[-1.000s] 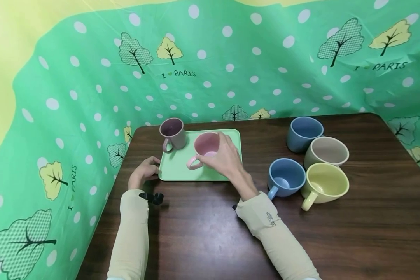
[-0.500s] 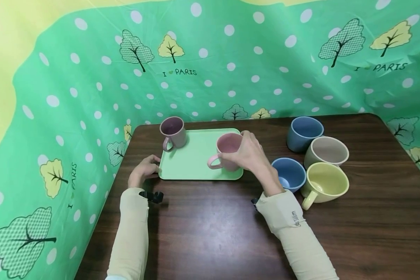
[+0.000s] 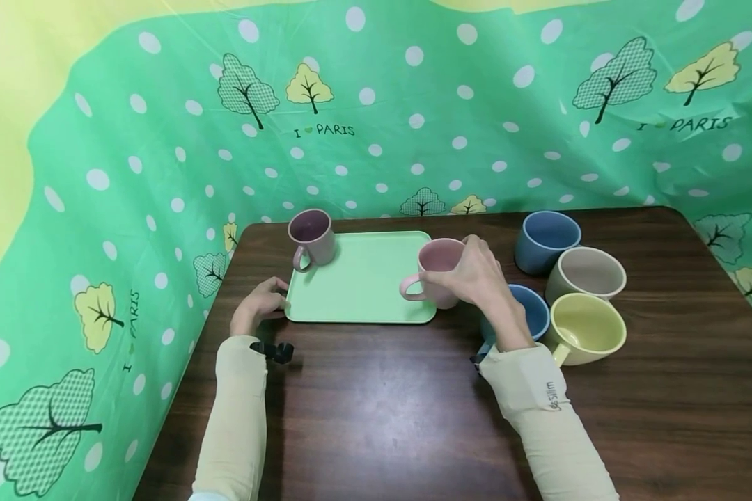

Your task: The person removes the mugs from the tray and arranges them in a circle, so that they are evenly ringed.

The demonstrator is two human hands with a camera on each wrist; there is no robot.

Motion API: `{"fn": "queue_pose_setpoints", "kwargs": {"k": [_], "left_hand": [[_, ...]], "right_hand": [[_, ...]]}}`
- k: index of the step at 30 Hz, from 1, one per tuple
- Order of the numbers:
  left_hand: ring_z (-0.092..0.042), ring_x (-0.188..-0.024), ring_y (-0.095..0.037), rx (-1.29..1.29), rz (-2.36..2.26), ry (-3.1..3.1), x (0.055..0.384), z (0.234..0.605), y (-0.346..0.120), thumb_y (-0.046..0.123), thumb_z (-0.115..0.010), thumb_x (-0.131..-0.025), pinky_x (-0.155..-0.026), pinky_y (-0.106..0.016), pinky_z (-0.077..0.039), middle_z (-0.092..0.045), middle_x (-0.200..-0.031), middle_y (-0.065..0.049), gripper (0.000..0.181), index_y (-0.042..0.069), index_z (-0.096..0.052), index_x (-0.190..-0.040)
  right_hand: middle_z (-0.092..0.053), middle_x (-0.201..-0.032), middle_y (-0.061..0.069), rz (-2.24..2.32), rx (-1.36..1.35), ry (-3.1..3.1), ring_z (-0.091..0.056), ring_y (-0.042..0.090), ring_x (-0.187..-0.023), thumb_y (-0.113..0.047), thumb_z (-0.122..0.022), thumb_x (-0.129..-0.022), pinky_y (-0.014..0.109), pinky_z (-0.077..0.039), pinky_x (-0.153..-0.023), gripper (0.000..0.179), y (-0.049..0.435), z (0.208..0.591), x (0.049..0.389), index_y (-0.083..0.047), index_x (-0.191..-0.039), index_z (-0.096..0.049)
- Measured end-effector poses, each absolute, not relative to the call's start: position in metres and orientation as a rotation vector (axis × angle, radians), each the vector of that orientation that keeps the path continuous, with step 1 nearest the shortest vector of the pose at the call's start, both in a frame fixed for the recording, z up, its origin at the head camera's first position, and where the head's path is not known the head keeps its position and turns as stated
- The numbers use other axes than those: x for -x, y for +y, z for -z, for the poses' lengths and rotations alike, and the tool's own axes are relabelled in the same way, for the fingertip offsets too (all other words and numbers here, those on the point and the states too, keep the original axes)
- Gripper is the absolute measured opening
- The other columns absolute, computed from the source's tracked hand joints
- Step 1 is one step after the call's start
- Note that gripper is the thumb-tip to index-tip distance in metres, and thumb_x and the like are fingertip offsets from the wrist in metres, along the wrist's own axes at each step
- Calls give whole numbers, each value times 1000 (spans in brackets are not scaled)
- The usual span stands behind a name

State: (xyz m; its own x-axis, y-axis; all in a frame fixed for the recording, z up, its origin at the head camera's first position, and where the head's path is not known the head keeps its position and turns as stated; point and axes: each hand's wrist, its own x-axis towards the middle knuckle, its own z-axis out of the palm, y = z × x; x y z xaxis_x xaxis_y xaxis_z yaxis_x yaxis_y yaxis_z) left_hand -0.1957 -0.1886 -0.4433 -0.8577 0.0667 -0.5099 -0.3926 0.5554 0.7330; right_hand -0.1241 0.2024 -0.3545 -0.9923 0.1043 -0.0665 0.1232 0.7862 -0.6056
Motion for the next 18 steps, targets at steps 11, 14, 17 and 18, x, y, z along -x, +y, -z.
{"fn": "queue_pose_setpoints", "kwargs": {"k": [11, 14, 17, 18], "left_hand": [[-51, -90, -24, 257, -1233, 2329, 196, 444, -189, -7, -48, -83, -79, -33, -51, -46, -111, -16, 38, 0, -47, -120], [-51, -89, -24, 259, -1236, 2330, 196, 445, -189, -7, -48, -83, -77, -32, -51, -46, -111, -16, 38, 1, -47, -120], [-51, -87, -24, 264, -1239, 2324, 196, 444, -190, -7, -48, -84, -76, -30, -50, -46, -112, -16, 37, 2, -47, -120], [-51, -87, -24, 265, -1239, 2322, 196, 444, -189, -6, -48, -84, -76, -30, -50, -46, -112, -16, 37, 2, -47, -120]], "right_hand": [[-47, -114, 26, 943, -285, 2929, -48, 41, -101, -65, -75, -65, 51, -45, -81, 104, 218, 363, 125, 12, -125, -38], [-47, -114, 27, 932, -301, 2917, -48, 42, -100, -63, -75, -66, 51, -46, -80, 103, 220, 365, 125, 13, -124, -38], [-45, -117, 29, 927, -317, 2897, -48, 43, -102, -61, -75, -67, 52, -47, -81, 104, 221, 367, 125, 14, -128, -35], [-44, -118, 29, 925, -323, 2894, -48, 43, -102, -61, -75, -68, 52, -47, -81, 105, 221, 367, 125, 14, -129, -34]]}}
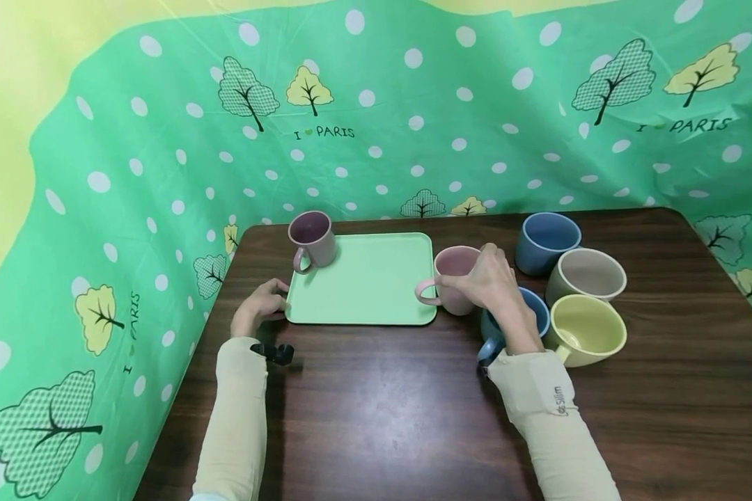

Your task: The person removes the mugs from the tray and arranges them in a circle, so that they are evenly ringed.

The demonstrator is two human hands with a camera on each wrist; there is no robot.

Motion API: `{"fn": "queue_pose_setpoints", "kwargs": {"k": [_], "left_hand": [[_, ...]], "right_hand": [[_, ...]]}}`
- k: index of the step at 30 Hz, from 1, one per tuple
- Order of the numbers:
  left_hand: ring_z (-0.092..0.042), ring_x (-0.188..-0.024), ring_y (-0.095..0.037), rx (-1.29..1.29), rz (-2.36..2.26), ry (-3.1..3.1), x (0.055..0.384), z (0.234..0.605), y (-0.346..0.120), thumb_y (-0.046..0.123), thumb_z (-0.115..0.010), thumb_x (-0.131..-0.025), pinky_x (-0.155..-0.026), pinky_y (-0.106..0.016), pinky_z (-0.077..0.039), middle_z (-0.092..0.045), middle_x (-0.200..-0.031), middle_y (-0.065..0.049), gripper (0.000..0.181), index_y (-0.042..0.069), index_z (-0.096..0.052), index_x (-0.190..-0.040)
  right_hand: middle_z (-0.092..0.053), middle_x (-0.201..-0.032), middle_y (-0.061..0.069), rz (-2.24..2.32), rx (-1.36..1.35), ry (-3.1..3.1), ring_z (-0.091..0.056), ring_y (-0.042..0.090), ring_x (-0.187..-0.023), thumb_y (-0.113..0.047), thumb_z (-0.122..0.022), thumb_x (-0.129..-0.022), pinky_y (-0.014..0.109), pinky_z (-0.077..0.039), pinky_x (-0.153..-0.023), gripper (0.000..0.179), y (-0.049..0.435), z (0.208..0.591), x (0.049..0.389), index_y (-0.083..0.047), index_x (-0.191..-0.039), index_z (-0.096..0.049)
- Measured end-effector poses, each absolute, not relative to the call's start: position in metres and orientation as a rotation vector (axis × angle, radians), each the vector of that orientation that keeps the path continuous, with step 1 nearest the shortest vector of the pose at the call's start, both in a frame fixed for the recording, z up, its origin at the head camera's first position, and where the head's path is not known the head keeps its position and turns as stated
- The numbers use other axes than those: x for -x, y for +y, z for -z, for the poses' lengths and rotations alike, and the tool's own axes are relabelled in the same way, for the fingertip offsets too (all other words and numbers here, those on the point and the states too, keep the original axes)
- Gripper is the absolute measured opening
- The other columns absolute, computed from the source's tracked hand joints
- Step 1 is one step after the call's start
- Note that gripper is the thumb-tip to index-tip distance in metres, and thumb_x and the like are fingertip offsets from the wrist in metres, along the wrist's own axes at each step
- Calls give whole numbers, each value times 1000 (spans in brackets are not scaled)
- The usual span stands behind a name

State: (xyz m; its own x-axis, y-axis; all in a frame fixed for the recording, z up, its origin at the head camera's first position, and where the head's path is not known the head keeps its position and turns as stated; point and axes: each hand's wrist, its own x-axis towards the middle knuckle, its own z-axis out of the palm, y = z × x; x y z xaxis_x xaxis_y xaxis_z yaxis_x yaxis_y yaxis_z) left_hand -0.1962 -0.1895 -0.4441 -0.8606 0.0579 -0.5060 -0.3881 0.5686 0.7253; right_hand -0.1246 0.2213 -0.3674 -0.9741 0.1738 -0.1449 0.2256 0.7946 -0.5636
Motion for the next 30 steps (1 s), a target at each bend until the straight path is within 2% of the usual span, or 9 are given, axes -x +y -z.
{"fn": "queue_pose_setpoints", "kwargs": {"k": [7, 18, 21, 25, 30], "left_hand": [[-51, -88, -24, 269, -1232, 2327, 196, 444, -189, -6, -49, -84, -75, -29, -50, -47, -111, -16, 37, 2, -47, -120], [-50, -85, -23, 261, -1233, 2327, 196, 445, -190, -6, -47, -86, -74, -30, -49, -47, -110, -16, 36, 2, -46, -121], [-51, -87, -23, 260, -1239, 2328, 196, 446, -190, -6, -47, -85, -75, -30, -50, -47, -110, -16, 36, 1, -46, -121], [-51, -88, -24, 266, -1247, 2324, 195, 446, -190, -7, -47, -85, -76, -31, -51, -47, -111, -16, 36, 1, -46, -121], [-51, -88, -24, 271, -1248, 2320, 194, 444, -189, -6, -47, -86, -78, -32, -51, -47, -110, -16, 36, 1, -46, -121]], "right_hand": [[-42, -120, 30, 904, -319, 2914, -47, 46, -102, -57, -76, -68, 55, -47, -82, 105, 223, 372, 125, 14, -131, -31], [-44, -118, 28, 841, -369, 2919, -47, 46, -101, -68, -72, -65, 57, -44, -80, 111, 228, 373, 117, 12, -131, -32], [-45, -113, 28, 816, -356, 2949, -47, 45, -101, -70, -71, -65, 61, -37, -89, 109, 229, 375, 114, 13, -126, -35], [-45, -108, 29, 789, -344, 2998, -46, 46, -102, -69, -71, -65, 68, -21, -98, 106, 229, 378, 111, 14, -120, -36], [-45, -107, 31, 774, -363, 3038, -47, 47, -101, -71, -71, -63, 68, -18, -98, 109, 228, 380, 109, 14, -120, -35]]}}
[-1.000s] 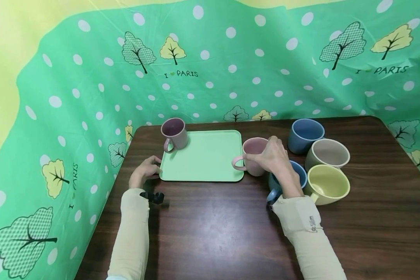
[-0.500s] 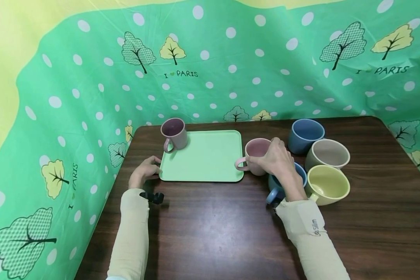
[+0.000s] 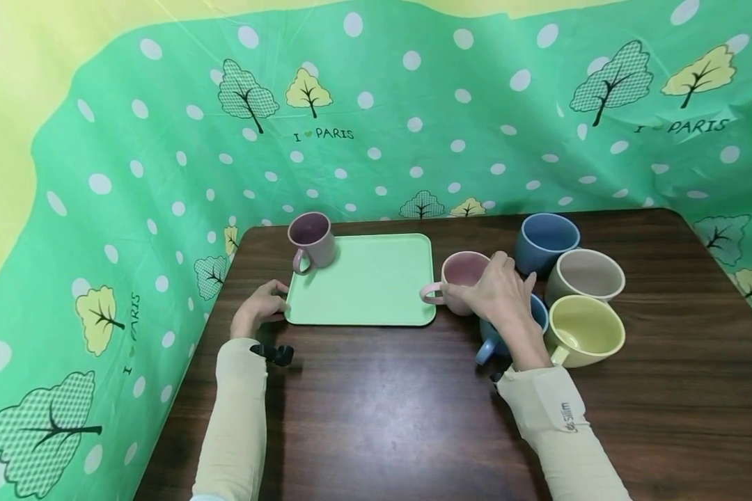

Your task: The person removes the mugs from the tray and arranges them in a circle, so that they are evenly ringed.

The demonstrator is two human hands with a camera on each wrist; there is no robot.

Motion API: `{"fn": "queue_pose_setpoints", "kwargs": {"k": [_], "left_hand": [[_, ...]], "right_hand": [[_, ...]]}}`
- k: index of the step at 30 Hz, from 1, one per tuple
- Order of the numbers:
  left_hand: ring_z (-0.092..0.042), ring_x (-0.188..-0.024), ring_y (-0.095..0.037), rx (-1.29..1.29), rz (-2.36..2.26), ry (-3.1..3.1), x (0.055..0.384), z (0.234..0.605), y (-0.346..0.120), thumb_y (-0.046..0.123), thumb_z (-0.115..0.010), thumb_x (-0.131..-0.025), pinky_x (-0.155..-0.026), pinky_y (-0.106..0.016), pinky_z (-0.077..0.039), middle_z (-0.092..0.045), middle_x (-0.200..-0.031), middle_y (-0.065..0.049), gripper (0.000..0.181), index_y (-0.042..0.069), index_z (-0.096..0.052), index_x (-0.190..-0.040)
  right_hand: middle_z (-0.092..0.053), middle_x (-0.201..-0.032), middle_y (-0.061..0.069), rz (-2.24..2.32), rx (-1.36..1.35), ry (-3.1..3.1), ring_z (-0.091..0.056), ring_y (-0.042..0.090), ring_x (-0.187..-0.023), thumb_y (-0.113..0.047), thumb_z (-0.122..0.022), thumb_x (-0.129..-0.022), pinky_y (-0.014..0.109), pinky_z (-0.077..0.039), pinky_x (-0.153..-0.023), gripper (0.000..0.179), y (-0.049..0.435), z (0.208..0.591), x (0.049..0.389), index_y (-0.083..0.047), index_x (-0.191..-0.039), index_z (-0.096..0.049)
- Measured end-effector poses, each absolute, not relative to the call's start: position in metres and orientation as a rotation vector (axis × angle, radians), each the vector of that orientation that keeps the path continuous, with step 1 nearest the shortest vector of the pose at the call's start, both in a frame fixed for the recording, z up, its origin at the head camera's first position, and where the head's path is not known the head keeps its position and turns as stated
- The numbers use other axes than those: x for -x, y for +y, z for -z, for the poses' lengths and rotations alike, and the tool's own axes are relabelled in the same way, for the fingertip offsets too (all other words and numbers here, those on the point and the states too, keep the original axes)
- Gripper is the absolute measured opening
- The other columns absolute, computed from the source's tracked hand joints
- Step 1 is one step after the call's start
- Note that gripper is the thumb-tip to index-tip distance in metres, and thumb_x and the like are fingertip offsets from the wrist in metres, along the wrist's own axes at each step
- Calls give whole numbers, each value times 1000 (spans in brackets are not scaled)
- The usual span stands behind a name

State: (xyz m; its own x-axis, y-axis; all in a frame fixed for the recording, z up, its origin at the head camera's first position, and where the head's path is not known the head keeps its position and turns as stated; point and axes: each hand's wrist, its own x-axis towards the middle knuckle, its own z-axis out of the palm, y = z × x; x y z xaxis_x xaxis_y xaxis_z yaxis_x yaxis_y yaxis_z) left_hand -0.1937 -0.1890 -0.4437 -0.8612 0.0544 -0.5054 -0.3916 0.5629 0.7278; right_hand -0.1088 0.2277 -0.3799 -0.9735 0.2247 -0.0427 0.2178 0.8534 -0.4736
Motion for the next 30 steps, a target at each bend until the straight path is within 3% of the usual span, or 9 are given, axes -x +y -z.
{"fn": "queue_pose_setpoints", "kwargs": {"k": [11, 17, 23, 30], "left_hand": [[-51, -87, -23, 284, -1255, 2310, 193, 444, -189, -6, -47, -87, -78, -32, -51, -46, -110, -16, 35, 2, -46, -121], [-50, -86, -23, 270, -1246, 2311, 194, 443, -189, -5, -46, -87, -79, -34, -51, -46, -111, -16, 36, 1, -45, -123], [-50, -87, -24, 265, -1229, 2325, 193, 439, -187, -5, -46, -86, -81, -36, -51, -46, -111, -16, 37, 1, -46, -123], [-51, -89, -25, 267, -1184, 2356, 191, 438, -185, -4, -46, -85, -80, -34, -52, -45, -117, -18, 38, 1, -46, -122]], "right_hand": [[-44, -107, 32, -741, 372, -3033, -47, 48, -101, -78, -65, -63, 74, -9, -101, 114, 225, 379, 107, 15, -120, -34], [-41, -119, 39, -724, 330, -3167, -40, 54, -115, -83, -39, -77, 77, -7, -100, 114, 233, 359, 106, 18, -131, -31], [-32, -140, 37, -809, 276, -3113, -31, 55, -126, -72, -17, -90, 70, -23, -101, 100, 234, 324, 111, 11, -144, -21], [-31, -145, 31, -822, 184, -3054, -32, 51, -129, -73, -24, -89, 66, -28, -101, 98, 207, 300, 125, 4, -148, -19]]}}
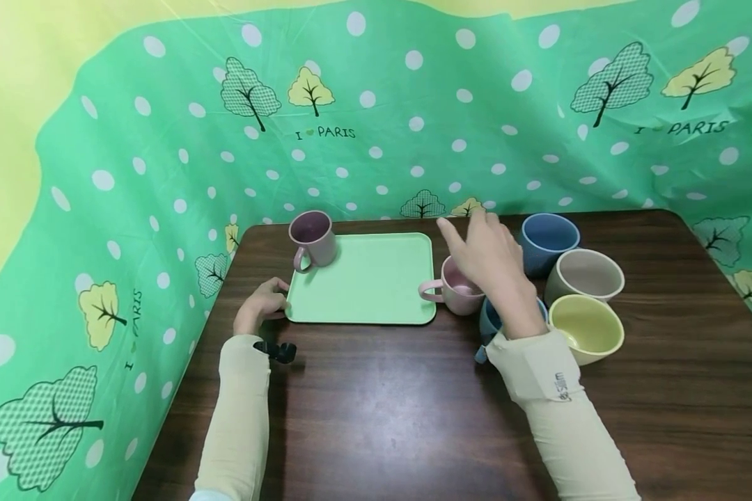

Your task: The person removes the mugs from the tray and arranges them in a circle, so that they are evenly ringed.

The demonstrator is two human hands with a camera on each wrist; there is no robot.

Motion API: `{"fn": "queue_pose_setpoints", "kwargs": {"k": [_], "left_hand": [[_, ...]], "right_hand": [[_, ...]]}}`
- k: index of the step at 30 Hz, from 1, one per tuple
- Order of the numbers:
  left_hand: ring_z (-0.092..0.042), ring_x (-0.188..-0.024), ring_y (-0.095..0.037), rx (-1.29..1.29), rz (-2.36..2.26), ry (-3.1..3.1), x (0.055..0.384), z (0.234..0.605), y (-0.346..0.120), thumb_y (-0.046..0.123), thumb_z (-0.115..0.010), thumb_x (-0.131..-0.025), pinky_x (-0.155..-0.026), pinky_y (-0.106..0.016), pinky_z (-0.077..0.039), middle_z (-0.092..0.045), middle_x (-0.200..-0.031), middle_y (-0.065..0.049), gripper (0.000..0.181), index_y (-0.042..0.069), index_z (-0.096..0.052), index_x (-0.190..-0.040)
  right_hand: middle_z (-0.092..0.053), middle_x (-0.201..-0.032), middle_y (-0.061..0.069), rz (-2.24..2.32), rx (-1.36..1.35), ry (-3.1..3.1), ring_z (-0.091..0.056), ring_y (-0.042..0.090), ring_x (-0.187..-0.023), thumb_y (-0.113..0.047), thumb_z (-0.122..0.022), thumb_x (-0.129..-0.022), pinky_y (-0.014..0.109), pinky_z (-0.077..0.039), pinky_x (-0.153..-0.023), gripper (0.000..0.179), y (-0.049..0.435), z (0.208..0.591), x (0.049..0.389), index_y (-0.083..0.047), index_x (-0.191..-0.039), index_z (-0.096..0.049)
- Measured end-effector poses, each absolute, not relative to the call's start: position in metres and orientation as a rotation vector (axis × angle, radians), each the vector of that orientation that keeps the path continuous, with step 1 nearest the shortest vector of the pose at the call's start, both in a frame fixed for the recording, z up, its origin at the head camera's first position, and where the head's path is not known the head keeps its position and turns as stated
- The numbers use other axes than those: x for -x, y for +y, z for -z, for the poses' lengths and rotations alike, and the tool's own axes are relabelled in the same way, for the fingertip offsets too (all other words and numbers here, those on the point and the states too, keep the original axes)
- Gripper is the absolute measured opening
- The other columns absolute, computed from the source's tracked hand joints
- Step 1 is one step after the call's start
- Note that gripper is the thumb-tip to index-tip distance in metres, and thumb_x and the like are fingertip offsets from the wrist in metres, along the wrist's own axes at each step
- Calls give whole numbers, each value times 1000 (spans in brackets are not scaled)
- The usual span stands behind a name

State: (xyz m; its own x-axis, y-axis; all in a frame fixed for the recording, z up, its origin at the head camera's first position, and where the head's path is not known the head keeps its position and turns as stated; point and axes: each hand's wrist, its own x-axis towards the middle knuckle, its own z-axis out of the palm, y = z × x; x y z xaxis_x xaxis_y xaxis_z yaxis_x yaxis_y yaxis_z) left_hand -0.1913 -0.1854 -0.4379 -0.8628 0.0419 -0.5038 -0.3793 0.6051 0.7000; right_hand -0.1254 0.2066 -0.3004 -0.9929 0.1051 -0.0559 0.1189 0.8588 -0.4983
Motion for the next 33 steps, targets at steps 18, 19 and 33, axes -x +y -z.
{"fn": "queue_pose_setpoints", "kwargs": {"k": [18, 19, 33], "left_hand": [[-51, -89, -25, 279, -1205, 2380, 191, 440, -190, -5, -46, -83, -74, -30, -49, -46, -122, -19, 39, 2, -47, -121], [-51, -88, -25, 282, -1214, 2378, 191, 440, -190, -6, -46, -83, -74, -29, -49, -46, -121, -19, 39, 2, -48, -121], [-49, -90, -25, 277, -1217, 2386, 190, 441, -186, -5, -46, -84, -76, -30, -48, -47, -120, -18, 37, 3, -49, -120]], "right_hand": [[-44, -140, 16, 1338, 377, 2919, -43, 30, -128, -39, -62, -91, 46, -36, -106, 72, 112, 354, 205, -5, -146, -31], [-44, -140, 16, 1343, 389, 2907, -43, 30, -128, -38, -63, -90, 45, -37, -106, 73, 107, 359, 208, -5, -146, -31], [-35, -146, 16, 1426, 405, 2751, -41, 27, -131, -41, -68, -86, 46, -41, -103, 85, 60, 405, 235, -12, -151, -21]]}}
